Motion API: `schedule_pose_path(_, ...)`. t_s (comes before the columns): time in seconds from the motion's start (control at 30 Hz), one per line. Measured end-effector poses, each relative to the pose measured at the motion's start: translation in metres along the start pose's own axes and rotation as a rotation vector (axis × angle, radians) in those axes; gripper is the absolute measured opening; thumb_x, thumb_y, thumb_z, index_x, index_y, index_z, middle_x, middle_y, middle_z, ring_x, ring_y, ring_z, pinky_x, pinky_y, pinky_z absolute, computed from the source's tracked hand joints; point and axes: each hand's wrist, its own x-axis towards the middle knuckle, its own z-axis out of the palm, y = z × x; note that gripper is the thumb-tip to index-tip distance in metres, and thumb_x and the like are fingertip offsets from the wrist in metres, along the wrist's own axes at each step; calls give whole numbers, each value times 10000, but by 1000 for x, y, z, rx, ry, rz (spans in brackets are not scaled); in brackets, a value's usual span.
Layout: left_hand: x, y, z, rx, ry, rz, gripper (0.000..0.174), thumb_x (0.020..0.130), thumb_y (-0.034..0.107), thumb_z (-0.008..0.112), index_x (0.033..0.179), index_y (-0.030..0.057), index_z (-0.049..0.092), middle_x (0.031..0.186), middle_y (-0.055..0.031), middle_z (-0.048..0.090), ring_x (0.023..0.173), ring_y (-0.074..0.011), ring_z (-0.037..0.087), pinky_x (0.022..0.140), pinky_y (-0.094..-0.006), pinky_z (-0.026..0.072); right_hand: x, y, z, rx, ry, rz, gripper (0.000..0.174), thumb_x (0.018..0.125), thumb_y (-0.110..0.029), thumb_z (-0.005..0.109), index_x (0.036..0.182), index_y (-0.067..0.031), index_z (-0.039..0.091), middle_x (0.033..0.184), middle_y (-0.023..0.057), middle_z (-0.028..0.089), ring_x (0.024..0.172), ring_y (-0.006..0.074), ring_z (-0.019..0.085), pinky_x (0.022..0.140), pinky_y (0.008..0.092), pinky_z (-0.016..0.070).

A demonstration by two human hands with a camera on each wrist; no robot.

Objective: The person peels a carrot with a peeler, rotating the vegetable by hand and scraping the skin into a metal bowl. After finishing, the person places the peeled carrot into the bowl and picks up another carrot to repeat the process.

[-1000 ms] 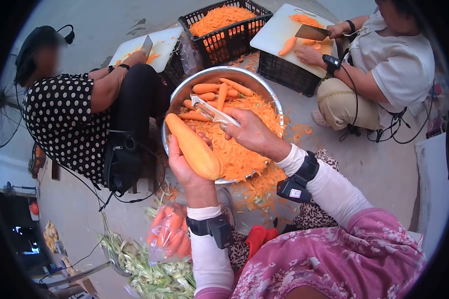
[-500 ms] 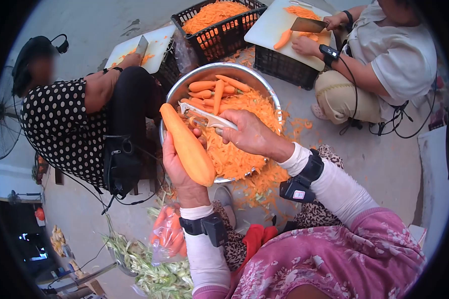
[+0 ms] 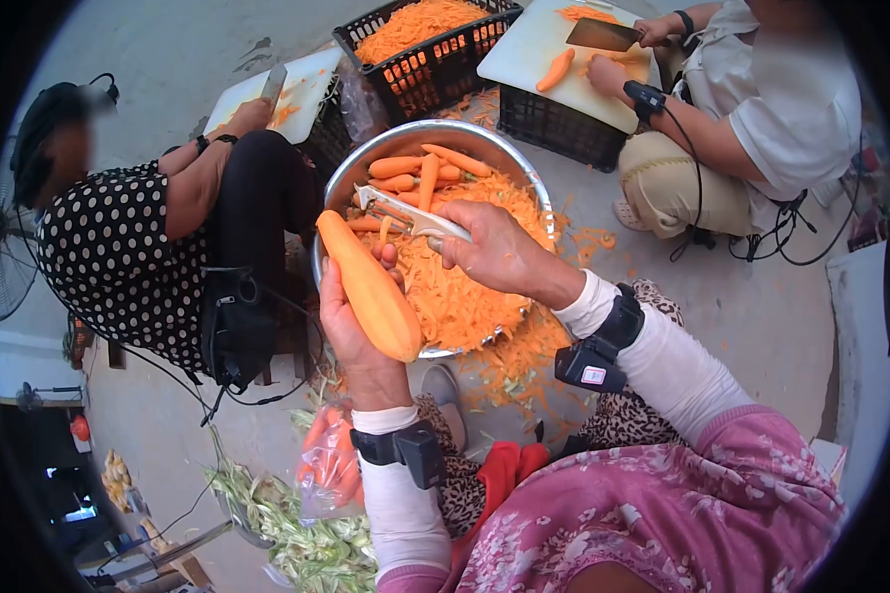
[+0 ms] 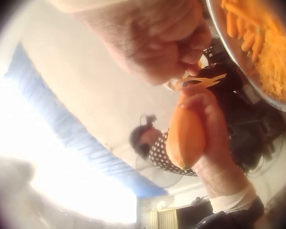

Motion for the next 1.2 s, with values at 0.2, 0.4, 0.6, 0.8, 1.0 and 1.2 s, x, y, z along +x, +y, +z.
schedule_pose_path(0.2,3,0,-13,-23,51,8,380,958,317,408,1145,5,518,958,-219,586,865,-269,598,692,-311,539,-1,-2,-4,-31,-2,39,247,815,-98,562,1034,16,581,805,187,622,748,281,633,652,369,478)
schedule_pose_path(0.4,1,3,-18,-37,161,-16,355,957,305,408,1148,18,494,976,-215,581,801,-263,603,690,-313,539,4,-2,-12,-34,54,49,180,829,-78,558,980,16,583,734,109,614,672,187,605,614,325,471)
schedule_pose_path(0.6,-6,6,-10,80,309,-5,334,952,301,428,1149,38,494,945,-176,592,761,-253,607,687,-327,538,3,-10,-20,9,92,59,162,826,-65,540,953,28,578,740,83,615,681,154,603,620,303,469)
schedule_pose_path(0.8,-10,6,-13,84,299,0,319,942,288,462,1143,46,513,967,-141,608,791,-256,614,730,-346,535,-1,-17,-20,-35,14,101,218,854,-146,587,1014,1,568,722,-4,570,559,41,438,511,215,387)
schedule_pose_path(1.0,-8,2,-14,28,222,-20,355,935,271,477,1189,25,508,1111,-137,599,981,-268,597,886,-390,486,-7,-25,-7,265,-116,209,253,856,-201,644,988,3,572,732,4,572,588,52,523,501,202,421)
schedule_pose_path(1.2,-9,-7,-8,158,188,-74,407,961,302,400,1253,24,445,1197,-139,548,1093,-297,540,956,-426,439,-12,-16,14,460,-176,179,261,845,-195,652,987,19,608,772,45,612,684,112,613,614,250,499)
